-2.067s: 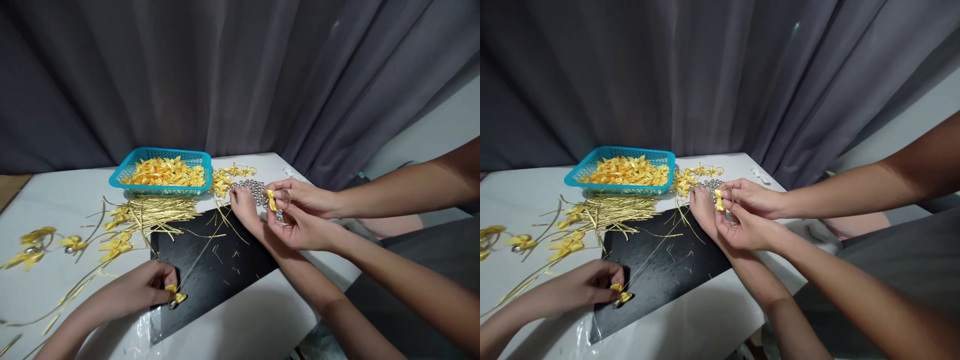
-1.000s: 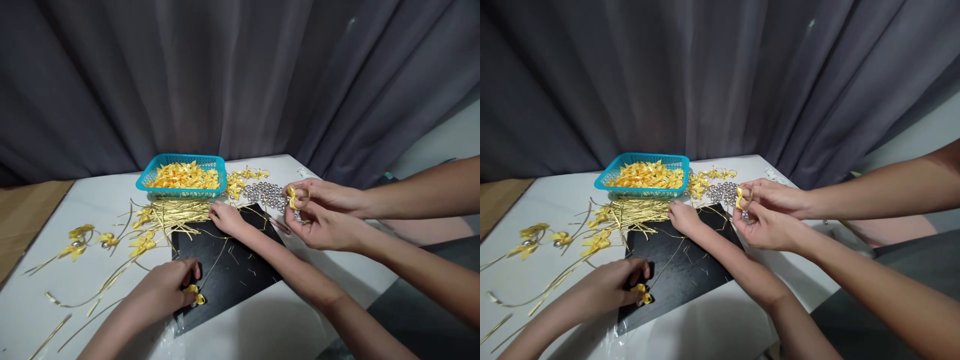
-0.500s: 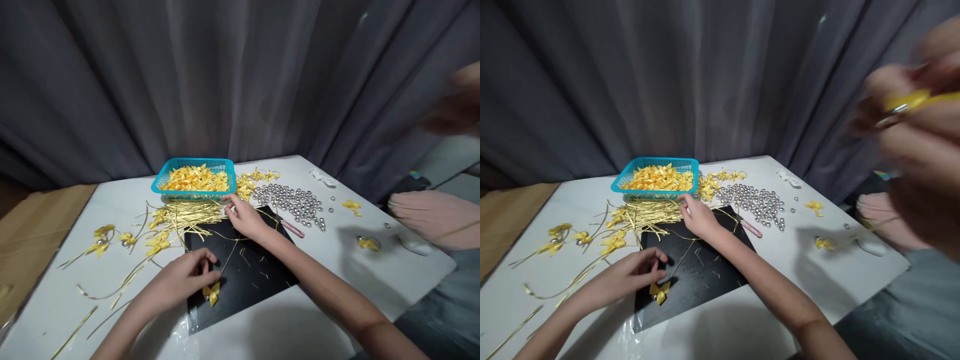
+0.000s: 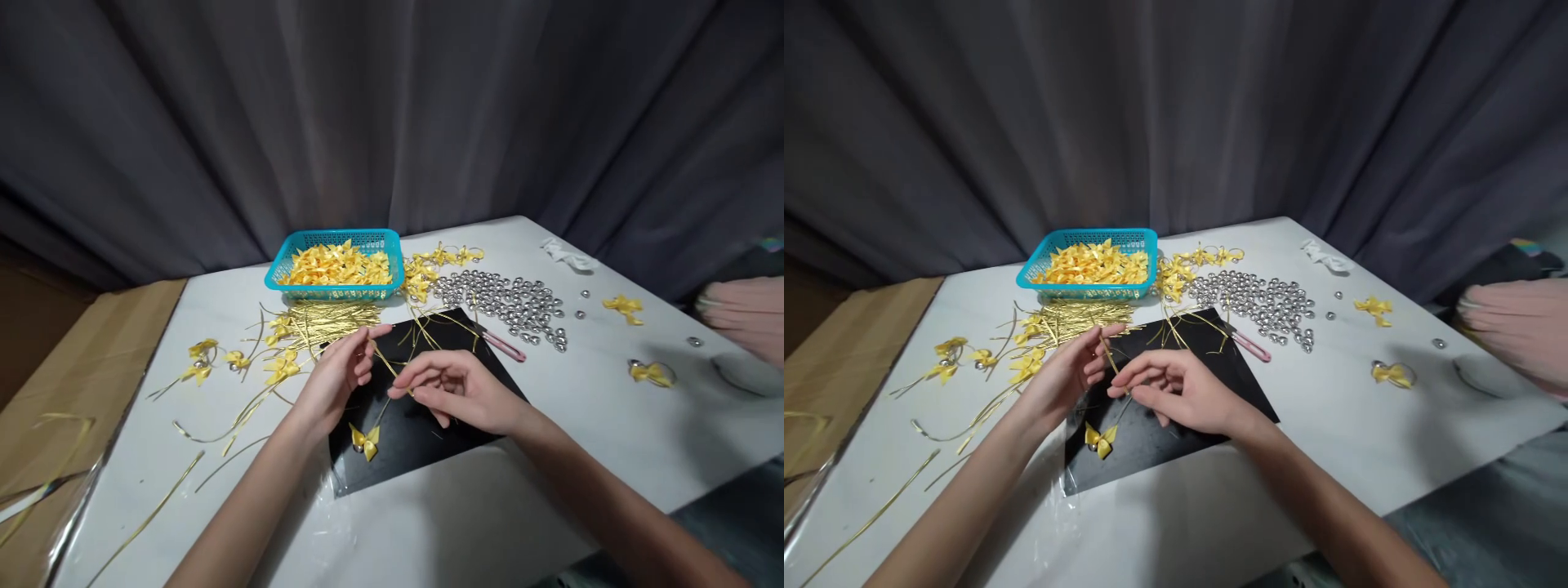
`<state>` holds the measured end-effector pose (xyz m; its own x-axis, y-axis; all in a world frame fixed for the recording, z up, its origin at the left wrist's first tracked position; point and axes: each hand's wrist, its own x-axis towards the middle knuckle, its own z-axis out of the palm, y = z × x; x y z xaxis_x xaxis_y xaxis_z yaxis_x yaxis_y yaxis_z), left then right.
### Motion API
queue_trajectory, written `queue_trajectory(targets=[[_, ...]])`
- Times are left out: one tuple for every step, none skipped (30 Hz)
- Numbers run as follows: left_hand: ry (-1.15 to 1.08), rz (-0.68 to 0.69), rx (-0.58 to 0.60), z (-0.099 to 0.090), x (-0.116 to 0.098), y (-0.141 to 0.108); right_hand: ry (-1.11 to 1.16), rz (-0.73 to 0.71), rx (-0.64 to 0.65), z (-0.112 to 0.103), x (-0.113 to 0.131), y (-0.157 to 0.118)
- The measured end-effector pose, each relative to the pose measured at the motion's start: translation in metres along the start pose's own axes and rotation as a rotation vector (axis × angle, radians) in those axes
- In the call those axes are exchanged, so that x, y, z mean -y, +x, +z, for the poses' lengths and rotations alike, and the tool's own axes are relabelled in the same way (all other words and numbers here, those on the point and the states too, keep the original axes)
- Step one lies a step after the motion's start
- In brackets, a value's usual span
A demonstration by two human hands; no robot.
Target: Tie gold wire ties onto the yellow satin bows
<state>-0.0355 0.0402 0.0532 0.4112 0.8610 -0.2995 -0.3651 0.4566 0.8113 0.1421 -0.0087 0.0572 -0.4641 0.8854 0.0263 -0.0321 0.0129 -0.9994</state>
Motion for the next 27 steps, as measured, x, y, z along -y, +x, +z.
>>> queue_trajectory(targets=[[0.000,0.024,-0.020,0.000,0.001,0.000,0.033,-0.002,-0.014,-0.001,-0.001,0.000],[-0.002,0.048,-0.042,0.000,0.001,0.000,0.052,0.001,-0.036,-0.001,-0.003,0.000],[-0.011,0.073,-0.066,0.001,0.001,-0.001,0.064,0.009,-0.054,0.000,-0.004,0.000],[-0.030,0.097,-0.092,0.002,0.000,-0.001,0.074,0.017,-0.066,0.000,-0.006,0.001],[-0.062,0.119,-0.117,0.004,0.000,-0.002,0.090,0.023,-0.071,0.001,-0.007,0.001],[-0.107,0.135,-0.140,0.006,-0.001,-0.003,0.116,0.023,-0.071,0.002,-0.008,0.002],[-0.161,0.142,-0.156,0.009,-0.002,-0.005,0.151,0.017,-0.070,0.003,-0.010,0.002],[-0.220,0.139,-0.166,0.011,-0.004,-0.006,0.194,0.006,-0.065,0.004,-0.011,0.003],[-0.277,0.127,-0.167,0.013,-0.005,-0.008,0.243,-0.010,-0.062,0.005,-0.012,0.003],[-0.330,0.115,-0.158,0.015,-0.007,-0.010,0.295,-0.031,-0.062,0.006,-0.012,0.002],[-0.375,0.102,-0.142,0.017,-0.008,-0.013,0.346,-0.052,-0.065,0.007,-0.011,0.002],[-0.413,0.092,-0.120,0.018,-0.009,-0.015,0.388,-0.071,-0.072,0.007,-0.009,0.002],[-0.447,0.090,-0.096,0.019,-0.010,-0.018,0.417,-0.087,-0.082,0.008,-0.007,0.003],[-0.473,0.092,-0.075,0.020,-0.011,-0.020,0.435,-0.102,-0.091,0.008,-0.003,0.003],[-0.490,0.096,-0.060,0.021,-0.012,-0.022,0.446,-0.111,-0.096,0.007,0.001,0.005],[-0.495,0.103,-0.056,0.022,-0.013,-0.023,0.455,-0.119,-0.092,0.007,0.005,0.006],[-0.488,0.113,-0.061,0.023,-0.013,-0.024,0.465,-0.129,-0.086,0.006,0.009,0.009],[-0.469,0.126,-0.078,0.023,-0.012,-0.024,0.474,-0.135,-0.081,0.005,0.013,0.011],[-0.434,0.141,-0.103,0.022,-0.012,-0.024,0.480,-0.137,-0.081,0.004,0.017,0.014],[-0.384,0.154,-0.129,0.021,-0.011,-0.024,0.475,-0.136,-0.087,0.002,0.020,0.018],[-0.324,0.167,-0.150,0.019,-0.010,-0.024,0.458,-0.133,-0.099,0.001,0.024,0.021],[-0.259,0.175,-0.166,0.016,-0.009,-0.024,0.428,-0.128,-0.108,-0.001,0.027,0.024],[-0.195,0.176,-0.175,0.013,-0.009,-0.024,0.392,-0.118,-0.109,-0.002,0.030,0.027],[-0.138,0.171,-0.173,0.010,-0.009,-0.024,0.356,-0.108,-0.097,-0.004,0.032,0.030],[-0.091,0.164,-0.163,0.006,-0.009,-0.025,0.324,-0.094,-0.077,-0.005,0.035,0.032],[-0.054,0.157,-0.149,0.003,-0.011,-0.025,0.297,-0.072,-0.051,-0.007,0.037,0.034],[-0.025,0.151,-0.130,0.000,-0.013,-0.026,0.275,-0.049,-0.028,-0.008,0.039,0.036]])
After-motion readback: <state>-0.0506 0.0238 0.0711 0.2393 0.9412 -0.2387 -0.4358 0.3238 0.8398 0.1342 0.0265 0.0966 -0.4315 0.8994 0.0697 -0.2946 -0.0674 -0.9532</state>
